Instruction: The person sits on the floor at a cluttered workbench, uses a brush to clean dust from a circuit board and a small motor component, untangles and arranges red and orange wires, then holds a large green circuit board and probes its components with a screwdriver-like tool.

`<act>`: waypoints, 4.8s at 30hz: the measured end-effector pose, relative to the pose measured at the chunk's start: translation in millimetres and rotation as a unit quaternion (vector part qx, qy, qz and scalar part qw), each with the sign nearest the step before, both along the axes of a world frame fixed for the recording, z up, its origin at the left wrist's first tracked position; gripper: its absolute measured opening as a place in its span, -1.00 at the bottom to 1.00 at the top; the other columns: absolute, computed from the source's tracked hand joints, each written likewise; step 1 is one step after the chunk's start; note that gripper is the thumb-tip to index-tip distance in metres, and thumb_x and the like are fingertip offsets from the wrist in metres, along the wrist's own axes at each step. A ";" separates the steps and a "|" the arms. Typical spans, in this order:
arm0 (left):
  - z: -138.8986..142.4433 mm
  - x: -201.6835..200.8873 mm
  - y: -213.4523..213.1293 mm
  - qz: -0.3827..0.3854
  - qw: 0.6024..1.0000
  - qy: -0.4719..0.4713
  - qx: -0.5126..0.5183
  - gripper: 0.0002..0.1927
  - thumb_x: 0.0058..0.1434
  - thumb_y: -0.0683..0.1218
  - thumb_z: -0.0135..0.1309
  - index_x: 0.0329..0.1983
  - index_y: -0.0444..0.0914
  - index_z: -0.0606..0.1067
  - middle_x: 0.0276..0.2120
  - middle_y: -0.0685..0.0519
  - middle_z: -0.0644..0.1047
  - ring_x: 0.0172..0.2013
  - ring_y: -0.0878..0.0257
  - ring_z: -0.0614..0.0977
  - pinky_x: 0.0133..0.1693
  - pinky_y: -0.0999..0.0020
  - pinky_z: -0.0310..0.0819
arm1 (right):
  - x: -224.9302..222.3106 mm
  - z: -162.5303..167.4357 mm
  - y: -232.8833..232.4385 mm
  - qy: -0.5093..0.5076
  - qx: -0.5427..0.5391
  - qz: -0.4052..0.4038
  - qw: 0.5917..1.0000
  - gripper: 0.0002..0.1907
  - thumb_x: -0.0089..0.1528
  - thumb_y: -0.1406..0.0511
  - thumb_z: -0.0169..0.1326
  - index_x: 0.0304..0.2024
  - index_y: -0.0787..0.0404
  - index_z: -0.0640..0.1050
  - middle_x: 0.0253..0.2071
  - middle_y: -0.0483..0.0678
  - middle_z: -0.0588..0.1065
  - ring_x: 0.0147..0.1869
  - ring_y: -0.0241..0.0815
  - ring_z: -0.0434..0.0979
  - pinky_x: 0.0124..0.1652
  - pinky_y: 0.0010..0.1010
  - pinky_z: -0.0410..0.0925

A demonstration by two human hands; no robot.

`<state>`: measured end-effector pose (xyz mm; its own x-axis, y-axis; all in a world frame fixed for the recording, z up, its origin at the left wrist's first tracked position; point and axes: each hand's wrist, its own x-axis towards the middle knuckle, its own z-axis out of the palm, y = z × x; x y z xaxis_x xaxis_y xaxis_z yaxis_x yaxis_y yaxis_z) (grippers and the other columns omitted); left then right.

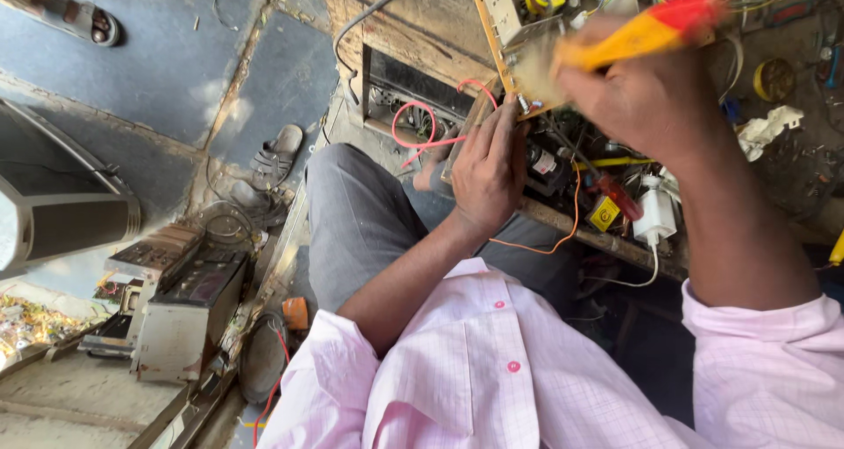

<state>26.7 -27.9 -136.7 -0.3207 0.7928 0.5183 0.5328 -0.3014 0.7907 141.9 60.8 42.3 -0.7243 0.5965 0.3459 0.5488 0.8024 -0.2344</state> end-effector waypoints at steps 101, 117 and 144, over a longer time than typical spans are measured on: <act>11.9 -17.0 -6.1 -0.006 1.000 0.000 0.010 -0.50 0.37 -0.21 0.16 0.35 -0.37 0.35 0.08 -0.18 0.53 0.03 -0.08 0.60 0.04 0.13 0.54 | 52.3 35.6 -19.2 0.074 0.017 -0.013 0.997 -0.80 0.44 0.55 0.20 0.04 0.53 0.46 0.06 0.19 0.51 0.05 -0.04 0.53 0.11 -0.41 0.42; 5.1 -11.6 -4.8 0.003 1.000 0.016 0.008 -0.43 0.35 -0.16 0.20 0.37 -0.37 0.32 0.10 -0.19 0.46 0.06 -0.08 0.57 0.06 0.12 0.54 | 52.1 27.4 -26.7 -0.024 0.058 -0.055 0.997 -0.69 0.42 0.44 0.30 0.06 0.41 0.42 -0.07 0.13 0.50 0.01 -0.05 0.60 -0.01 -0.34 0.46; 17.4 -21.0 17.1 -0.080 0.967 0.233 0.058 -0.45 0.17 -0.07 0.08 0.27 -0.18 0.48 0.11 0.06 0.40 0.09 0.06 0.42 0.09 0.07 0.26 | 17.2 22.6 -44.5 0.064 0.034 0.007 0.997 -0.69 0.37 0.49 0.35 -0.03 0.45 0.43 -0.10 0.15 0.52 0.04 0.04 0.61 0.03 -0.25 0.47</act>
